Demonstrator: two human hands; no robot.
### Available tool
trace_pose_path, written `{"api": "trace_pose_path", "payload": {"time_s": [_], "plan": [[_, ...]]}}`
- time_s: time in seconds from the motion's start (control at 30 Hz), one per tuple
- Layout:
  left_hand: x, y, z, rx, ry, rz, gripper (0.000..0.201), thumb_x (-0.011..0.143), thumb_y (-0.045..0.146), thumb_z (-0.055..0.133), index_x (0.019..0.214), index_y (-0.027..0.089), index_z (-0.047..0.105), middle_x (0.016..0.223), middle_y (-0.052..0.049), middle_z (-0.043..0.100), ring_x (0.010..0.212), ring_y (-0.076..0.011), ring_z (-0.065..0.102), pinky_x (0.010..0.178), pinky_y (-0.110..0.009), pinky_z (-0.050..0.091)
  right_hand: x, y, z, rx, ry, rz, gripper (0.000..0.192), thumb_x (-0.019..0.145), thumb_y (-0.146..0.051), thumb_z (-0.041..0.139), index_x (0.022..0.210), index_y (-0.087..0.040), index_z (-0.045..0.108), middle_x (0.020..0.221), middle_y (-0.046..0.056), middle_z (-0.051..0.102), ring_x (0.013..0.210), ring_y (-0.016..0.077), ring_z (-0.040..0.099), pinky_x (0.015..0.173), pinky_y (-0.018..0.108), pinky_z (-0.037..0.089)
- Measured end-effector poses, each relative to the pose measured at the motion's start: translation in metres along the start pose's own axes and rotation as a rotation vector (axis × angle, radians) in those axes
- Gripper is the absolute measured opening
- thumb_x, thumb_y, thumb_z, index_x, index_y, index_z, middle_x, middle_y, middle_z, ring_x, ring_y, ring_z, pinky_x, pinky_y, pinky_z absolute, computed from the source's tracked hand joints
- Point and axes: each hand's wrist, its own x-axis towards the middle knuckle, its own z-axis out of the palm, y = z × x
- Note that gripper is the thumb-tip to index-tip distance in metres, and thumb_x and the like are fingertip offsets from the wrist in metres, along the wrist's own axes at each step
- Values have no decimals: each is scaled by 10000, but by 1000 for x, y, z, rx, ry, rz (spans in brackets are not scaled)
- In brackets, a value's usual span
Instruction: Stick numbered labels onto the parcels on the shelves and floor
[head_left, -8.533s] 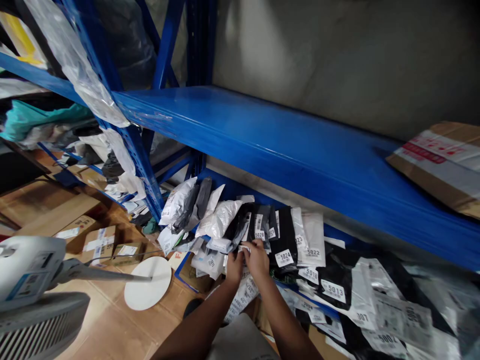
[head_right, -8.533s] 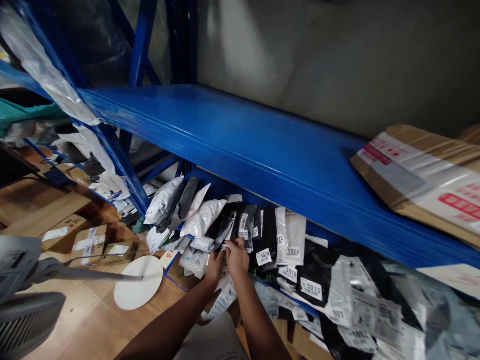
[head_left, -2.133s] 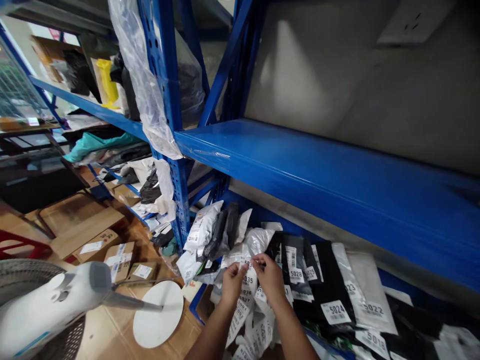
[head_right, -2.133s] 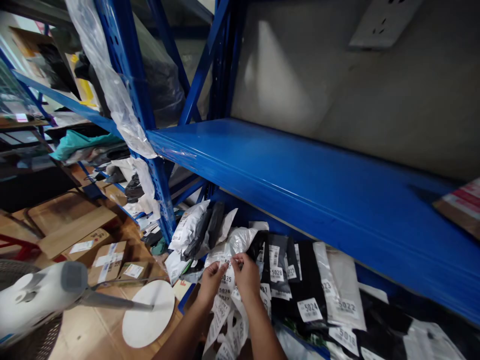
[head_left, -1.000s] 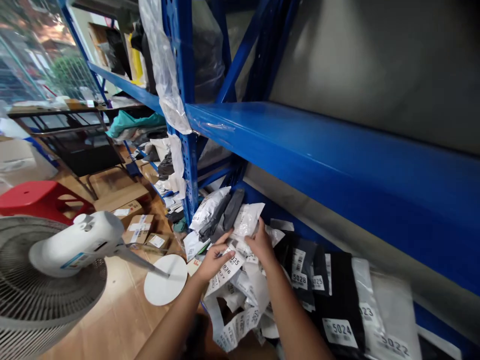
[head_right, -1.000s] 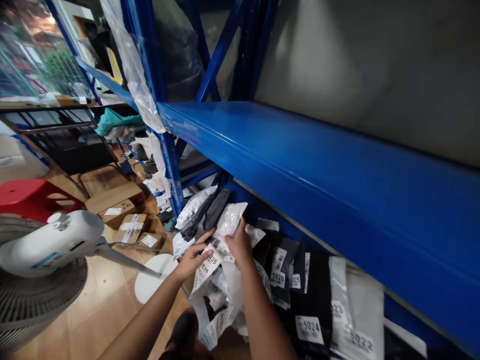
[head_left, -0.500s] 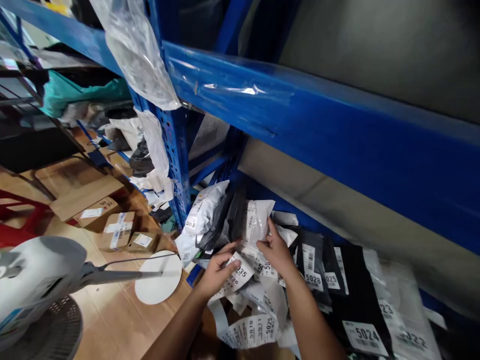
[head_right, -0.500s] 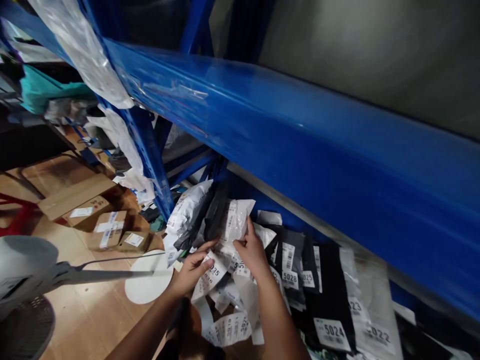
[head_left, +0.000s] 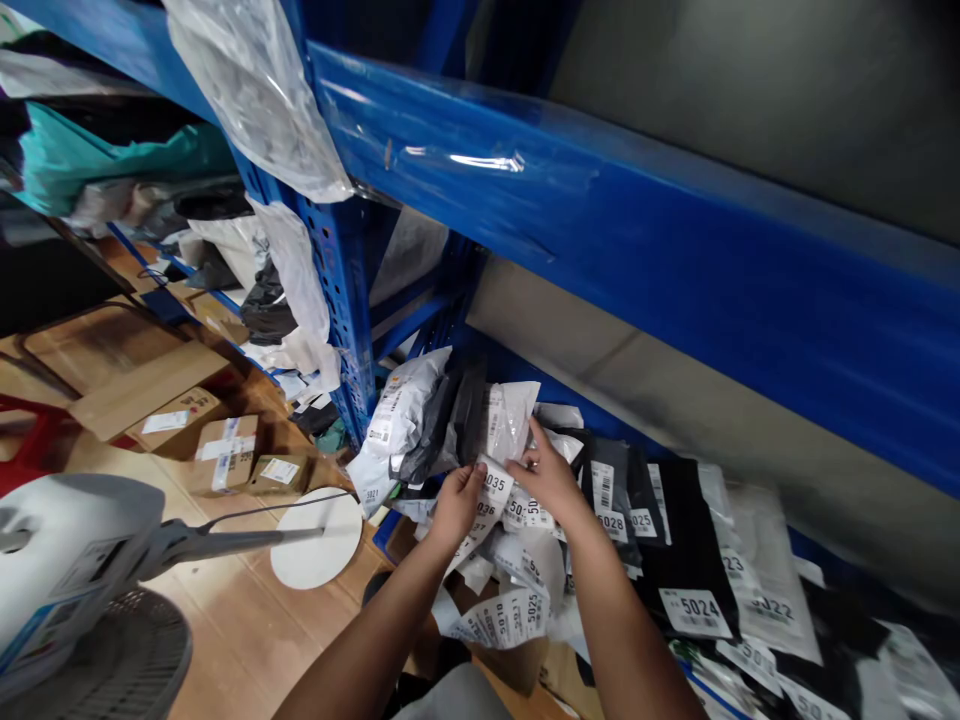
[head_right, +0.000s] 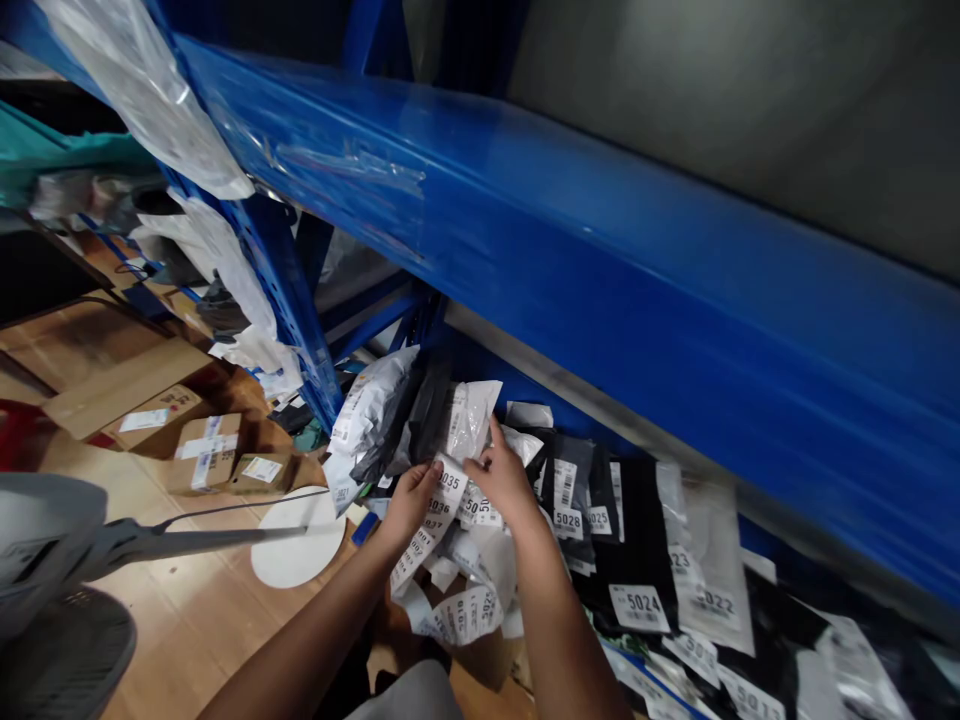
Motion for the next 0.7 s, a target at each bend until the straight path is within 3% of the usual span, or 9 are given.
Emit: {"api": "trace_pose_path", "payload": {"time_s": [0.1,0.17,0.3,0.5,0.7], "plan": [[-1,3,0,-50,0,-46,511,566,654,619,529,154,522,478,31,480,460,-87,397,475,-220,320,-3,-2,0,-165,169,-48,802,629,-353,672,1311,-118,322,596,-58,519,570,182,546,584,297,433],[-3,6,0,-80,7,-77,517,535,654,642,521,151,526,463,34,478,434,-80,389,459,-218,315,-4,-2,0,-215,224,-130,597,621,-340,690,1147,-148,481,686,-15,537,639,192,563,615,307,452],[-6,12,0,-124,24,-101,504,504,621,687,482,144,524,437,39,464,407,-62,359,438,-205,289,-2,1,0,-154,90,-344,139,733,-240,595,866,-206,617,861,52,602,794,196,593,730,316,476],[-2,6,8,-178,64,-98,490,508,625,681,522,144,588,454,19,512,434,-91,429,477,-222,358,0,1,-6,-2,-57,-306,240,873,-308,425,877,-216,647,871,44,692,836,186,633,746,304,486],[10,-8,19,-141,255,-84,516,489,619,690,403,159,472,364,59,377,377,-53,298,413,-210,221,5,6,3,42,-42,-168,241,690,-390,645,810,-181,666,793,51,690,712,189,632,621,277,491]]}}
